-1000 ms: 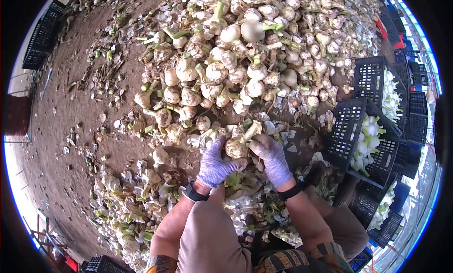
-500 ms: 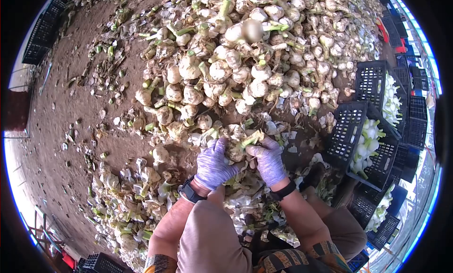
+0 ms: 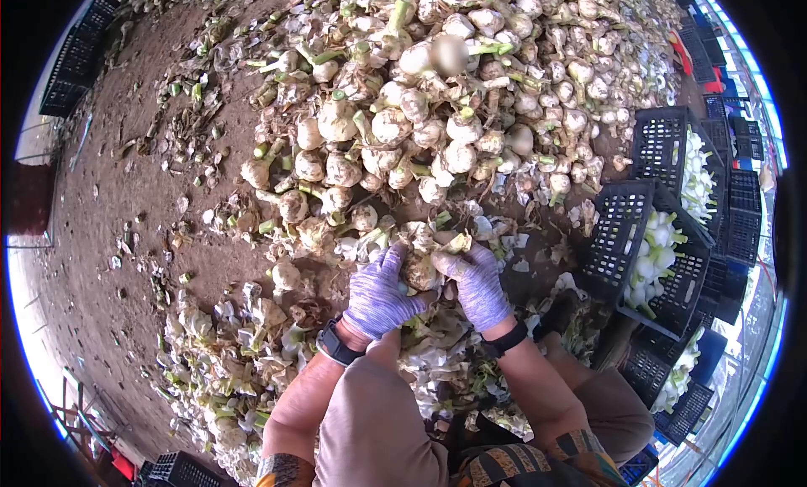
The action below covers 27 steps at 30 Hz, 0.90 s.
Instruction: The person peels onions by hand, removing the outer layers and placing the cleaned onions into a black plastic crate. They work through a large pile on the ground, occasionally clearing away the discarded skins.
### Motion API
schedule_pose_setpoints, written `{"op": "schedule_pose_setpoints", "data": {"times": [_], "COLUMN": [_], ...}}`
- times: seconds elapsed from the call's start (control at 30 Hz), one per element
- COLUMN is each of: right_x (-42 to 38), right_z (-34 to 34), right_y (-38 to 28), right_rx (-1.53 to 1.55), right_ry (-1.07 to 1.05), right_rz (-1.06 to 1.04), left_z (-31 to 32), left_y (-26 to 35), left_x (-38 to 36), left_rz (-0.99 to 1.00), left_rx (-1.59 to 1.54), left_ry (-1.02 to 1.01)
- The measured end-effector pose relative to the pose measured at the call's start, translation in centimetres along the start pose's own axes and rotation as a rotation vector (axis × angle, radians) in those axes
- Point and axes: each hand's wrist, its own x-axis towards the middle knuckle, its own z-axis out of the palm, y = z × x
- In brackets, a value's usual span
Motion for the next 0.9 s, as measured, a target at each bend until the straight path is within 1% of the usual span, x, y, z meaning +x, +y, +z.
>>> {"op": "schedule_pose_setpoints", "data": {"times": [0.07, 0.1, 0.17, 0.2, 0.27, 0.3, 0.37, 0.4, 0.47, 0.5, 0.57, 0.6, 0.67, 0.7, 0.77, 0.9], "right_x": [-0.1, 0.0, 0.3, 0.4, 0.5, 0.4, 0.0, 0.0, 0.4, 0.5, 0.8, 0.6, 0.0, 0.0, -0.1, -0.1], "right_z": [-0.1, -0.3, -0.8, -0.8, -0.9, -0.6, 0.2, 0.3, 0.3, 0.2, -0.2, 0.0, 0.4, 0.3, 0.0, 0.2], "right_y": [-0.2, -0.1, 0.4, 0.3, 0.2, -0.1, -0.7, -0.7, -0.4, -0.1, 0.3, 0.0, -0.9, -1.0, -0.9, -1.0], "right_rx": [-0.016, -0.017, -0.024, -0.025, -0.026, -0.027, 0.003, 0.003, 0.007, 0.007, -0.034, -0.034, 0.011, 0.010, 0.078, -0.022], "right_ry": [-0.054, -0.054, -0.064, -0.066, -0.087, -0.086, -0.016, -0.014, -0.017, -0.019, -0.056, -0.057, -0.069, -0.070, -0.123, -0.085], "right_rz": [0.001, 0.001, -0.005, -0.006, -0.011, -0.011, -0.005, -0.004, 0.079, 0.080, 0.043, 0.042, 0.042, 0.040, 0.012, 0.008], "left_z": [0.5, 0.2, -0.7, -0.4, 0.3, 0.2, 0.1, 0.2, 0.5, 0.3, -0.3, -0.1, 0.4, -0.1, -1.3, -0.5], "left_y": [-1.1, -0.8, 0.0, -0.3, -1.1, -1.0, -0.9, -0.9, -0.9, -0.7, 0.1, -0.2, -1.1, -0.9, -0.2, -0.6], "left_x": [0.1, 0.0, 0.0, 0.1, 0.3, 0.3, 0.4, 0.4, 0.5, 0.4, 0.1, 0.2, 0.2, 0.3, 0.5, 0.3], "left_rz": [0.152, 0.151, -0.027, -0.027, 0.134, 0.135, 0.106, 0.106, 0.285, 0.284, 0.085, 0.086, 0.070, 0.072, -0.052, -0.010], "left_rx": [-0.056, -0.057, -0.072, -0.072, -0.143, -0.144, -0.023, -0.024, 0.174, 0.175, 0.105, 0.106, -0.520, -0.520, -0.644, -0.559], "left_ry": [0.157, 0.157, 0.013, 0.015, 0.162, 0.161, 0.115, 0.114, 0.237, 0.238, 0.093, 0.094, 0.098, 0.099, -0.117, -0.070]}}
